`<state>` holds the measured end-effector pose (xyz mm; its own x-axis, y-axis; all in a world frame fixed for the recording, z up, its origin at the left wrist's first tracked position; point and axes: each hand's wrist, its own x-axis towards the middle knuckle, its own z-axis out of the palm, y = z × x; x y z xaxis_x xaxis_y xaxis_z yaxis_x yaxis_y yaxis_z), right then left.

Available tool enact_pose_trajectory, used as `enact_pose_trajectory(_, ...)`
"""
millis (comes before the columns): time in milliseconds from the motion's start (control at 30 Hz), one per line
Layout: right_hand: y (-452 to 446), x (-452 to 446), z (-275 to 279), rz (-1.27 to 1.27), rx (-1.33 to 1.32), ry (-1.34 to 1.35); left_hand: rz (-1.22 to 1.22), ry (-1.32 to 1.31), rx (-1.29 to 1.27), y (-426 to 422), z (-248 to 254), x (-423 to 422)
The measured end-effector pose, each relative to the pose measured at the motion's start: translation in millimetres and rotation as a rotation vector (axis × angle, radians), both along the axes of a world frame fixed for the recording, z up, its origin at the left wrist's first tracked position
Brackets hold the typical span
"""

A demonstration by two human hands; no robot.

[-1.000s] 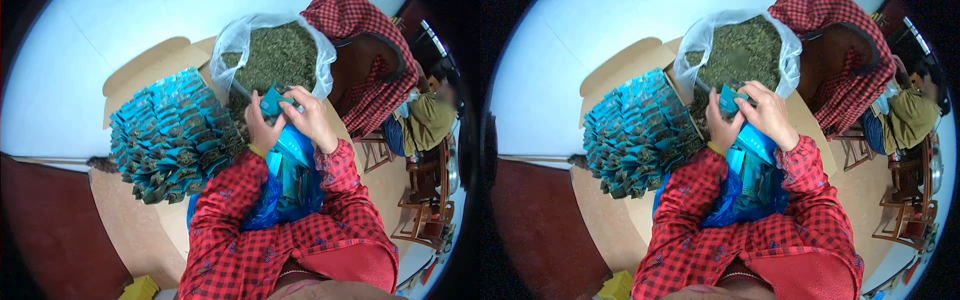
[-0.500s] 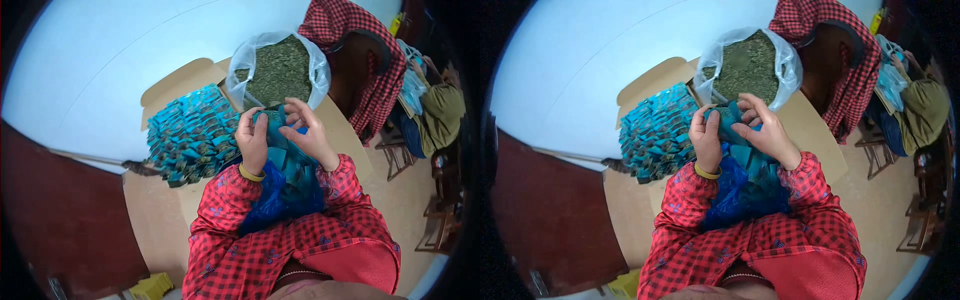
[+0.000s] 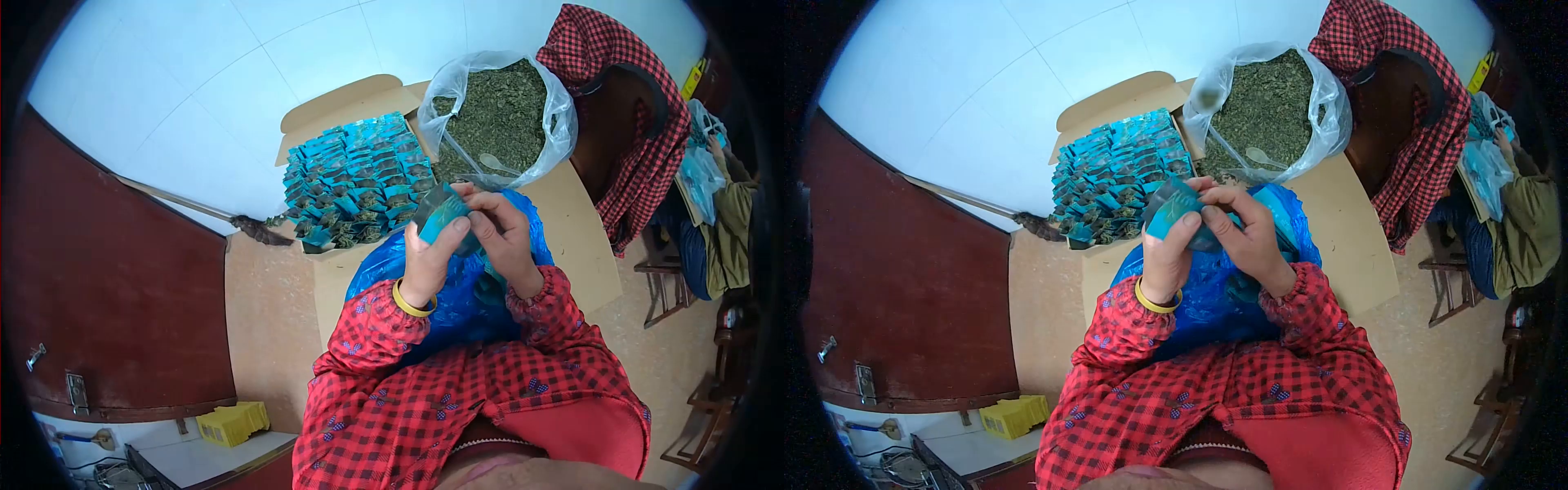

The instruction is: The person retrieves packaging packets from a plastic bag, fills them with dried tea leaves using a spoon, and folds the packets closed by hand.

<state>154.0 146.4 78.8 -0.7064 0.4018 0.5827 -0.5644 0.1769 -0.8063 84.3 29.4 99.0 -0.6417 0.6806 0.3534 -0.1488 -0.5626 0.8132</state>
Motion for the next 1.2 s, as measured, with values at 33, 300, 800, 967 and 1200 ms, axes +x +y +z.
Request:
enact_pose_trajectory(33,-2.9,1.1,2.9,-0.001,0.003,0.004,-0.001,0.004,0.003,-0.1,-0.6,0.8)
enact_pose_trajectory(300,-14.0,6.4,6.3,0.054,-0.116,0.026,0.106,0.007,-0.074,2.3,-5.0,10.5)
enact_pose_trajectory(800,0.2,-4.5,-5.6,0.116,-0.224,0.018,0.154,0.029,-0.153,17.0,8.1,2.9)
enact_pose_trajectory(967,-1.1,-8.5,-10.0,0.144,-0.388,0.018,0.209,0.076,-0.098,16.6,-8.3,10.4)
enact_pose_trajectory(1200,-0.7,-7.7,-12.0,0.039,-0.338,0.027,0.633,0.564,-0.123,6.5,-13.8,11.5)
